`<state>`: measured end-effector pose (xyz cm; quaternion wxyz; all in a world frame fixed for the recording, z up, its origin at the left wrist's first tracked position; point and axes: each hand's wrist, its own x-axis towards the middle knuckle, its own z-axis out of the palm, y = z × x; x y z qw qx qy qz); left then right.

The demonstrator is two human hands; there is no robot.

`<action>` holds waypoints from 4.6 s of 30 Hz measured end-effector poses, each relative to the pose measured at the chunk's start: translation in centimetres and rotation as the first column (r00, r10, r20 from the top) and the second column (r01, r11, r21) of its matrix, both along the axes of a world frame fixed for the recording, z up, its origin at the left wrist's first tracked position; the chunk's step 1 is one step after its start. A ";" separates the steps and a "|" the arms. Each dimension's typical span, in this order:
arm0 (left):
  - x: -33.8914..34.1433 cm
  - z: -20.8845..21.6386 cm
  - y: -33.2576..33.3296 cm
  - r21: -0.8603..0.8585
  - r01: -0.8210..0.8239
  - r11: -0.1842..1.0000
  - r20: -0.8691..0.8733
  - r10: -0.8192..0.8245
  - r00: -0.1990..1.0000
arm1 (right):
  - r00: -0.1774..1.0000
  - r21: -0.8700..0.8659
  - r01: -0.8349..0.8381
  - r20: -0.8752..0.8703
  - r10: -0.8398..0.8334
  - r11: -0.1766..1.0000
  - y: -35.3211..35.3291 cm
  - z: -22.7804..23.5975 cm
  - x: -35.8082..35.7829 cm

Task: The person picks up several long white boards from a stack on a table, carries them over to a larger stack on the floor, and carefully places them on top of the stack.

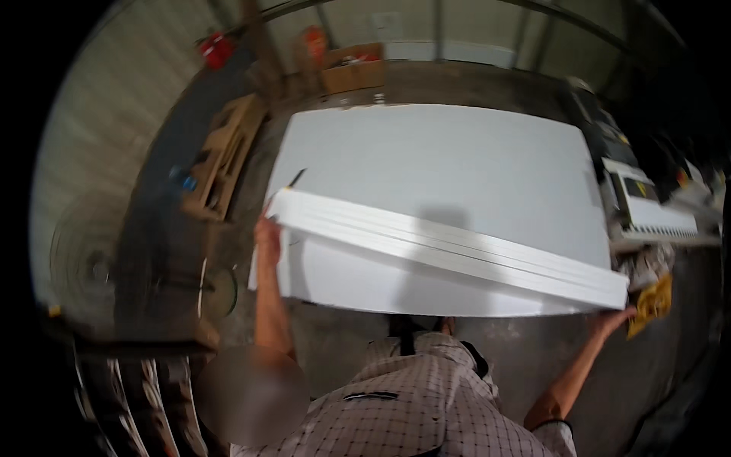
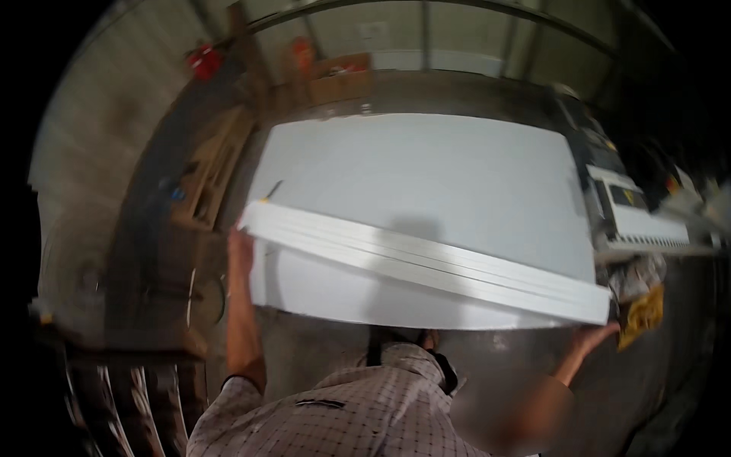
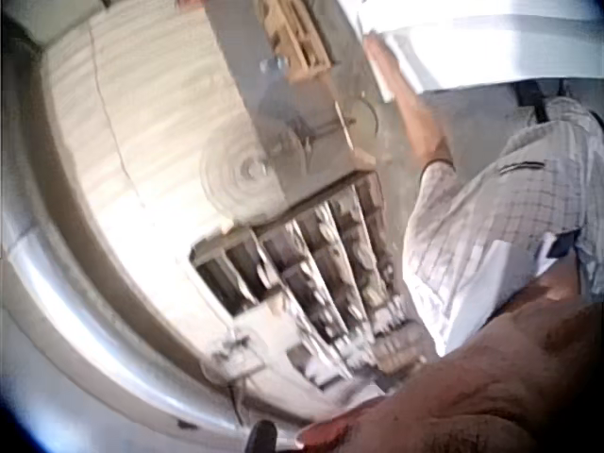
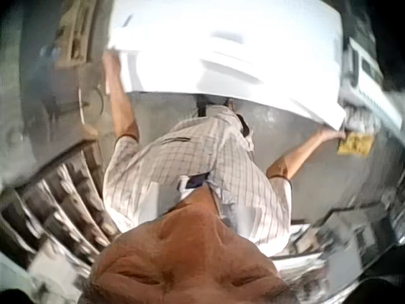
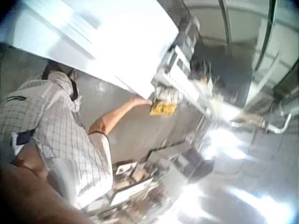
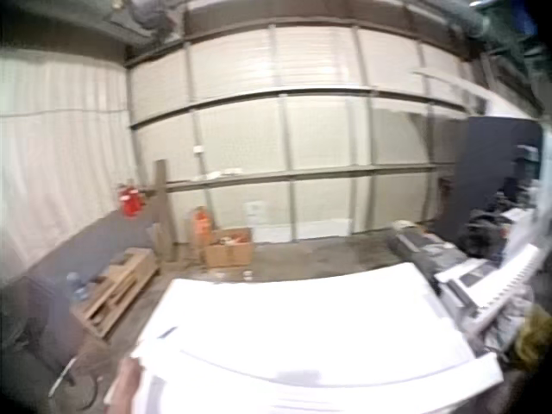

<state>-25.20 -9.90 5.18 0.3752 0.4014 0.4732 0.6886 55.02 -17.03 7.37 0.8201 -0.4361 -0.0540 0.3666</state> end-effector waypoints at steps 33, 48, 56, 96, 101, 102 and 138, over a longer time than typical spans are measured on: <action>-0.2 2.2 1.6 -0.132 -0.017 0.991 0.251 0.050 0.967 | 0.945 -0.045 0.007 0.328 0.008 0.999 0.0 -1.2 0.3; -2.5 1.2 2.2 -0.120 -0.087 0.989 0.249 0.114 0.962 | 0.978 -0.015 0.154 0.148 -0.150 0.988 0.8 0.5 -2.4; -1.8 -2.3 3.0 -0.180 0.032 0.983 0.359 0.035 0.933 | 0.990 0.119 -0.136 0.052 0.130 0.984 0.5 -3.1 1.6; 33.4 5.6 -14.8 -0.790 0.568 -0.228 -0.187 -0.794 -0.579 | -0.014 -0.683 0.729 -0.080 -0.997 0.045 -68.0 -6.3 -94.0; 29.8 2.8 -28.3 -0.843 0.345 -0.414 -0.053 -0.573 -0.818 | -0.360 -0.775 0.617 -0.118 -0.925 -0.141 -64.9 -8.1 -115.1; 28.7 2.3 -31.4 -0.868 0.345 -0.357 -0.116 -0.530 -0.840 | -0.388 -0.763 0.624 -0.117 -0.914 -0.167 -64.5 -7.8 -118.5; 4.2 -16.2 -78.1 -0.970 0.071 -0.230 0.123 -0.725 -0.677 | -0.039 -0.905 0.424 -0.016 -0.999 -0.002 -137.7 -6.7 -120.0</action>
